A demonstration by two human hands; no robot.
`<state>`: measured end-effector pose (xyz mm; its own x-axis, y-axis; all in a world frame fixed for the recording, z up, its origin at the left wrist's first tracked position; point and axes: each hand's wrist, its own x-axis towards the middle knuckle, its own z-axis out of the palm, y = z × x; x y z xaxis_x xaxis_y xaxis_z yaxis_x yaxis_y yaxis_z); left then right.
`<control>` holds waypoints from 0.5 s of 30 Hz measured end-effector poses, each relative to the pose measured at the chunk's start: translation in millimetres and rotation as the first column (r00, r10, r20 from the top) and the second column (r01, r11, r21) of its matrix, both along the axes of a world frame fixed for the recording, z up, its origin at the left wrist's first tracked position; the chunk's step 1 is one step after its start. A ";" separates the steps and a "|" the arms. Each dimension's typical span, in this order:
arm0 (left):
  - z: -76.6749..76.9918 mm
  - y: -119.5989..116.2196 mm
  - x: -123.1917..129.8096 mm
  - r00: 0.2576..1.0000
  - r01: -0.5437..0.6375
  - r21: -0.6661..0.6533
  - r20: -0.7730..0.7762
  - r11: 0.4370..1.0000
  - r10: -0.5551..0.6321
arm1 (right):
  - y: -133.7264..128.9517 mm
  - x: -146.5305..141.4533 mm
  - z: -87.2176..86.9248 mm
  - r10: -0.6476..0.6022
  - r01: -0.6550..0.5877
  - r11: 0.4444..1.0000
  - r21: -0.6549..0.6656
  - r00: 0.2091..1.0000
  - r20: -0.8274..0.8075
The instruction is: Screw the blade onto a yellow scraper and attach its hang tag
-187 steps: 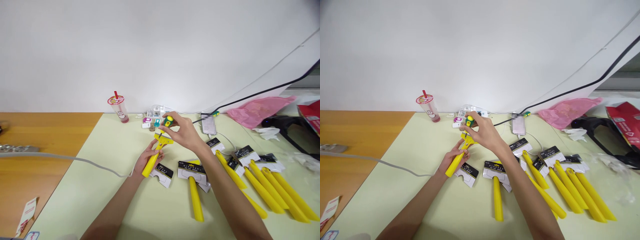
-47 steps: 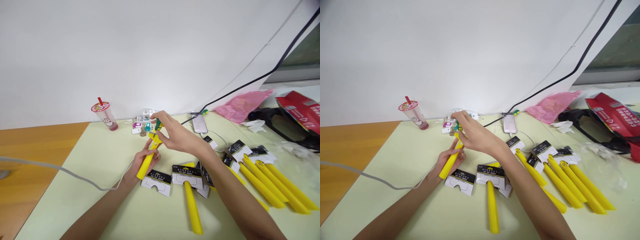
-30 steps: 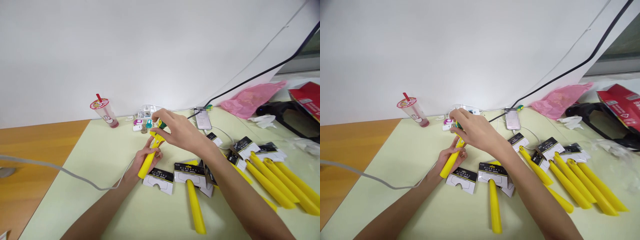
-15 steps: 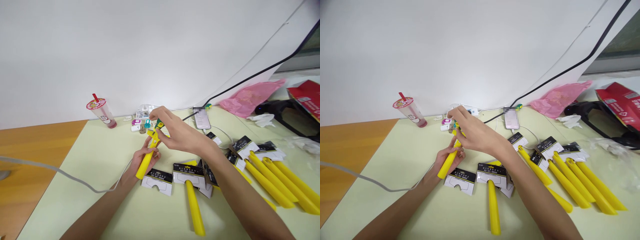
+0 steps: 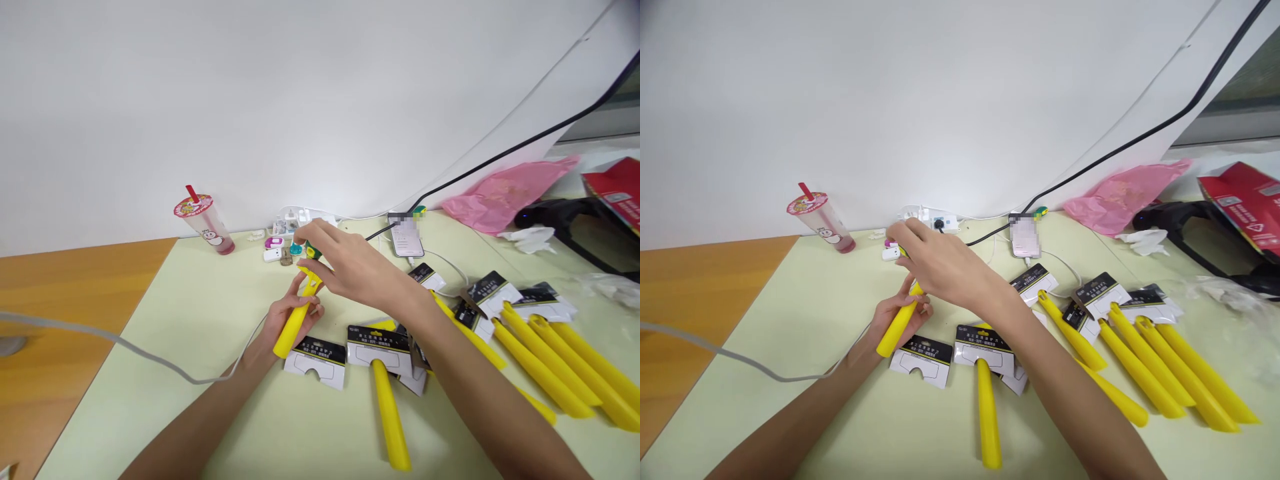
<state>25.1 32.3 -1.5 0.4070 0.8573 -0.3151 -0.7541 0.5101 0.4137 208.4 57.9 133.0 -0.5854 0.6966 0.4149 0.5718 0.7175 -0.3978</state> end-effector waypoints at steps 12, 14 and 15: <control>-1.9 0.4 -0.4 0.999 0.001 0.046 -0.038 0.999 0.001 | -1.6 3.1 -0.2 0.092 -0.099 0.989 -0.106 0.993 -0.070; -1.1 -0.2 -0.1 0.999 0.014 0.062 -0.032 0.998 -0.012 | -0.8 1.9 -0.6 0.063 -0.066 0.995 -0.073 0.997 -0.049; -0.8 -0.5 0.0 0.999 0.020 0.068 -0.032 0.997 -0.018 | -0.3 1.6 -0.9 0.052 -0.054 0.997 -0.053 0.998 -0.044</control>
<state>25.1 31.7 -2.3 0.4146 0.8694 -0.2688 -0.7308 0.4941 0.4710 210.0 57.7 132.1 -0.6048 0.6871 0.4027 0.5154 0.7231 -0.4599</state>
